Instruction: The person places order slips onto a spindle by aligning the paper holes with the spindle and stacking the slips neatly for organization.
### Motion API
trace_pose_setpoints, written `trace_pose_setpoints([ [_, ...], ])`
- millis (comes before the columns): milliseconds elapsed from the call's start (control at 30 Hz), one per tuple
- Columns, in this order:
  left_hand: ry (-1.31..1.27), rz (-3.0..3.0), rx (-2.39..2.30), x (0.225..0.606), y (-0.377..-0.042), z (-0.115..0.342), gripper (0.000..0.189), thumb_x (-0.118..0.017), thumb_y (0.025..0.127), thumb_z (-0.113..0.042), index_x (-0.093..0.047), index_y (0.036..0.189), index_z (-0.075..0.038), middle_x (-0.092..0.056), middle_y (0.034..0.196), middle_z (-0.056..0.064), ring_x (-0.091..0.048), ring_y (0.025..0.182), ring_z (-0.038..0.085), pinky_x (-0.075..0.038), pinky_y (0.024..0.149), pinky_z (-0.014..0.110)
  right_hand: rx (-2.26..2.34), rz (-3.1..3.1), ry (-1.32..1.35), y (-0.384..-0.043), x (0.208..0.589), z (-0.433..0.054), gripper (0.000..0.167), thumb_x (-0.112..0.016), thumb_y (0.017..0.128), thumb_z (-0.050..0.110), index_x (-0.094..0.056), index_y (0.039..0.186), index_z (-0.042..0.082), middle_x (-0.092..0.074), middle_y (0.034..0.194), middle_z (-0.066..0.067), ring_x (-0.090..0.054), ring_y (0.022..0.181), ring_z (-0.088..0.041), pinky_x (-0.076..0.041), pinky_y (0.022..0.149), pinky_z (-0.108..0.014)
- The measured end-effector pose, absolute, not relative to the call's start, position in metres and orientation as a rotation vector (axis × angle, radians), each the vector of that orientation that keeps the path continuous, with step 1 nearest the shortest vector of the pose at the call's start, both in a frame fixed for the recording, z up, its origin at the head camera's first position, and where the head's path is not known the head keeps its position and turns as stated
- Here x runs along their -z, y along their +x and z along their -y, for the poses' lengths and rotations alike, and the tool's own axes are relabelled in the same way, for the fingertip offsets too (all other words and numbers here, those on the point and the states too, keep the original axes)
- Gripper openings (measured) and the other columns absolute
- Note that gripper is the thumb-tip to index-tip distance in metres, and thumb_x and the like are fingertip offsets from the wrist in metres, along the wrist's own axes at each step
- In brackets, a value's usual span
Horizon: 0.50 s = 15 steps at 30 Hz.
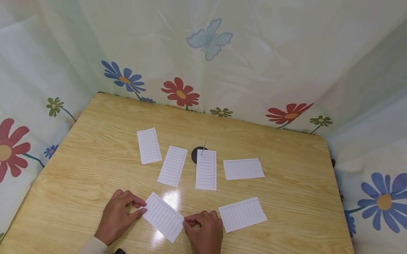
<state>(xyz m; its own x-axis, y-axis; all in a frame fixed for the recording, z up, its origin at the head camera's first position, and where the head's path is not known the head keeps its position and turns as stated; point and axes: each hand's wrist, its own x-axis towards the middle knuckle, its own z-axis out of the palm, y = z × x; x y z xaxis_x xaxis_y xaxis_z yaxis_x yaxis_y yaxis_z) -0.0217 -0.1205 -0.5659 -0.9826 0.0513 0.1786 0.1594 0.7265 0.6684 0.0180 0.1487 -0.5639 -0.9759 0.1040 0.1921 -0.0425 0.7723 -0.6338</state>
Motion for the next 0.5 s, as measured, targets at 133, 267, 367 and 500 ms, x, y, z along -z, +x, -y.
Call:
trace_pose_setpoints([
  [133, -0.163, 2.786, 1.093, 0.5670, -0.0217, 0.1209, 0.026, -0.100, 0.071, -0.017, -0.081, 0.085, -0.028, -0.065, 0.078, -0.018, -0.046, 0.082, 0.003, -0.044, 0.074, 0.024, -0.993, 2.747, -0.068, 0.0183, 0.5646, -0.1478, 0.025, -0.100, 0.069, 0.017, -0.082, 0.078, 0.032, -0.060, 0.071, 0.029, -0.046, 0.075, 0.001, -0.036, 0.074, -0.027],
  [267, -0.158, 2.768, 1.087, 0.5680, -0.0217, 0.1218, 0.027, -0.100, 0.069, -0.015, -0.081, 0.086, -0.026, -0.065, 0.077, -0.017, -0.046, 0.082, 0.003, -0.044, 0.073, 0.024, -1.007, 2.737, -0.101, 0.0188, 0.5649, -0.1466, 0.025, -0.101, 0.068, 0.018, -0.082, 0.078, 0.031, -0.059, 0.070, 0.030, -0.046, 0.076, 0.002, -0.036, 0.075, -0.026],
  [367, -0.156, 2.759, 1.097, 0.5681, -0.0224, 0.1221, 0.026, -0.100, 0.070, -0.015, -0.081, 0.085, -0.027, -0.064, 0.076, -0.017, -0.046, 0.081, 0.003, -0.043, 0.072, 0.023, -0.998, 2.720, -0.097, 0.0186, 0.5649, -0.1463, 0.025, -0.101, 0.067, 0.018, -0.082, 0.077, 0.030, -0.059, 0.069, 0.030, -0.047, 0.075, 0.002, -0.035, 0.074, -0.026],
  [500, -0.145, 2.767, 1.114, 0.5678, -0.0220, 0.1222, 0.025, -0.099, 0.071, -0.015, -0.081, 0.085, -0.026, -0.065, 0.077, -0.016, -0.046, 0.081, 0.004, -0.043, 0.071, 0.023, -0.988, 2.708, -0.075, 0.0182, 0.5641, -0.1460, 0.025, -0.101, 0.066, 0.016, -0.082, 0.076, 0.030, -0.061, 0.069, 0.028, -0.047, 0.075, 0.001, -0.035, 0.073, -0.026],
])
